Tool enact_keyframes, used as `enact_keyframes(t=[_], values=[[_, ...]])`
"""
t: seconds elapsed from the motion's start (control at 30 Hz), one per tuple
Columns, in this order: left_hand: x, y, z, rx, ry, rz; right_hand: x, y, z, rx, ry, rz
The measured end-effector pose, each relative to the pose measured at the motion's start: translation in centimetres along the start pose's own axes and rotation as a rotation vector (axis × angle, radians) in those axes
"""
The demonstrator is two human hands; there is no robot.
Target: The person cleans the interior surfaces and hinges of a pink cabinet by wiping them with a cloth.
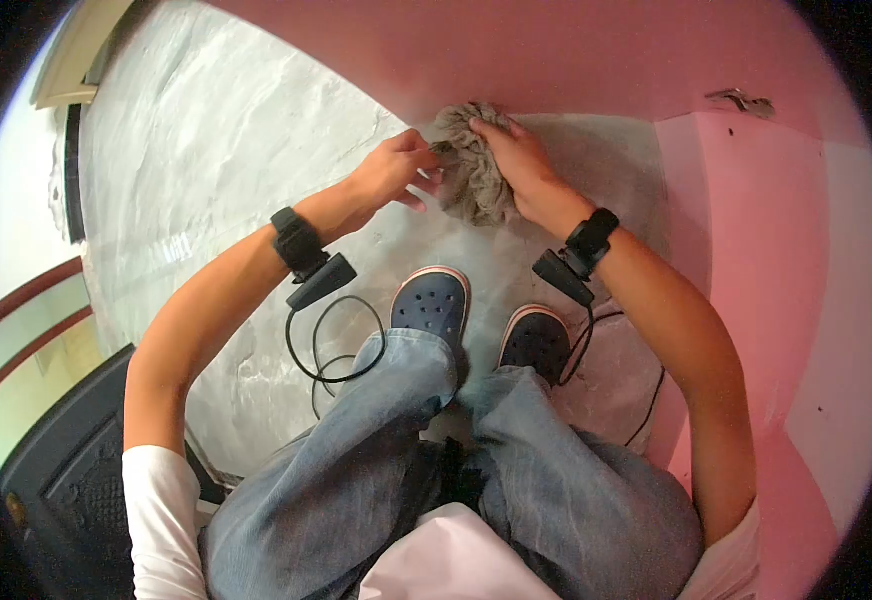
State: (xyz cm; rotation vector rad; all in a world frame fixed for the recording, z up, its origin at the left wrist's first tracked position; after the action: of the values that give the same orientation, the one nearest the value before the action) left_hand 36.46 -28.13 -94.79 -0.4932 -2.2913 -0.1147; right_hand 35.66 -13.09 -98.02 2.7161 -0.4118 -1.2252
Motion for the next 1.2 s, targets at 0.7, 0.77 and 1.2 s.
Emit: enact_keyframes(t=[0.7,0.77,1.2], values=[[-0.6,-4.4,-1.8,0.074,-0.062,-0.060,0.6,5.1,2.3,-0.184,0.162,-0.061],[-0.1,-4.6,-1.7,0.040,-0.040,-0.062,-0.6,5.1,1.8,-0.141,0.080,-0.045],[1.1,-0.6,-3.9,-0.143,0.110,-0.062,0.1,2.1,-5.2,0.143,0.029,0.157]])
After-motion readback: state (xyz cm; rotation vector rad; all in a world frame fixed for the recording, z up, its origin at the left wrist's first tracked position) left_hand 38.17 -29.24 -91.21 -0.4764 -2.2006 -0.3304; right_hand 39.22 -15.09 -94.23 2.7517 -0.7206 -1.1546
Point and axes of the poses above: each hand's wrist, its own z-axis towards the middle knuckle, its own y-axis out of the palm, x = y × z, the point moved 9 cm from there along z, towards the middle knuckle, and after that the axes turned 7 degrees about x, right-handed, at the moved point
